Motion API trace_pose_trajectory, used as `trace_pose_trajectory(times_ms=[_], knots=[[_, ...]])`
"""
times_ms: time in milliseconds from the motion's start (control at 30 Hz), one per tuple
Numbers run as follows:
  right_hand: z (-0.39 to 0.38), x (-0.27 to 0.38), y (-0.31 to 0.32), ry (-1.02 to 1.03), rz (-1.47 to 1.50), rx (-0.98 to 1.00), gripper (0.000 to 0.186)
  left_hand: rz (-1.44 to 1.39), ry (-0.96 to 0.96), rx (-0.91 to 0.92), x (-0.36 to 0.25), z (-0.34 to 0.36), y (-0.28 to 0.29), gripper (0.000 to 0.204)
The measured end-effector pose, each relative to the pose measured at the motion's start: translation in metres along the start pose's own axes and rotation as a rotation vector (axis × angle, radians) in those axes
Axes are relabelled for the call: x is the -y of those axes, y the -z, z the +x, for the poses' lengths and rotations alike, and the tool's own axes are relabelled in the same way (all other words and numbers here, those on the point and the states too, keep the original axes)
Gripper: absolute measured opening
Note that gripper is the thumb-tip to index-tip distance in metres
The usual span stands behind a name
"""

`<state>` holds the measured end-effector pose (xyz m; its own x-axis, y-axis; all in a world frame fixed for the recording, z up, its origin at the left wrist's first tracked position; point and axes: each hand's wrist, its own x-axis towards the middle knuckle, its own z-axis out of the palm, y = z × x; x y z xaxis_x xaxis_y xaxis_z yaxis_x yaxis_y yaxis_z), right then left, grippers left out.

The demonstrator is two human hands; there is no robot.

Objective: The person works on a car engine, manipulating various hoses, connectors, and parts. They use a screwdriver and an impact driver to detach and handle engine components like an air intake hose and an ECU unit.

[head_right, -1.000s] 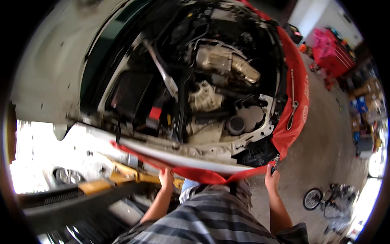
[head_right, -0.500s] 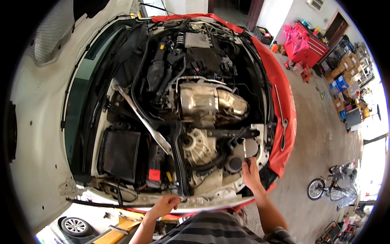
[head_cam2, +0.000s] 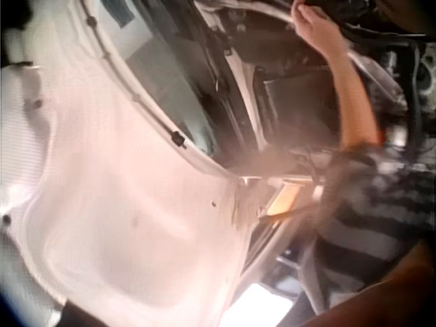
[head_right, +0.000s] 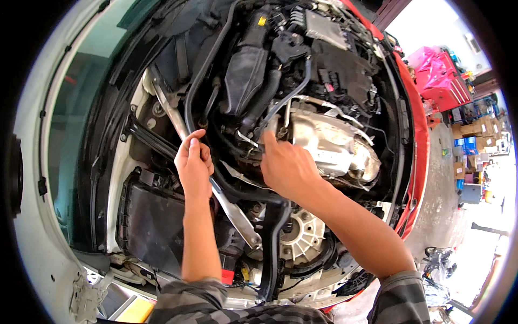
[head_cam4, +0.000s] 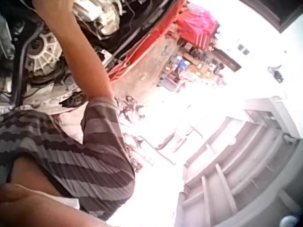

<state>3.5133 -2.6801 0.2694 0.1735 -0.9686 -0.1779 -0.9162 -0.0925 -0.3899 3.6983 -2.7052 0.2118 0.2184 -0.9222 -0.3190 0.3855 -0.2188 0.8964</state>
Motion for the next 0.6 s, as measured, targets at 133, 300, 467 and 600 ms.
trace_pose_trajectory(times_ms=[133,300,467,600], knots=[[0.03,0.011,-0.032,0.089,-0.194,-0.09,0.027,-0.278,0.044,-0.007,0.014,-0.015,0.022,0.023],[0.041,0.022,-0.05,0.141,-0.327,-0.117,0.035,-0.286,0.119,0.004,0.018,-0.025,0.033,0.021],[0.047,0.023,-0.055,0.141,-0.336,-0.15,0.025,-0.317,0.13,-0.039,0.027,-0.03,0.029,0.02],[0.05,0.023,-0.049,0.149,-0.353,-0.096,0.029,-0.301,0.138,-0.041,0.025,-0.032,0.029,0.019]])
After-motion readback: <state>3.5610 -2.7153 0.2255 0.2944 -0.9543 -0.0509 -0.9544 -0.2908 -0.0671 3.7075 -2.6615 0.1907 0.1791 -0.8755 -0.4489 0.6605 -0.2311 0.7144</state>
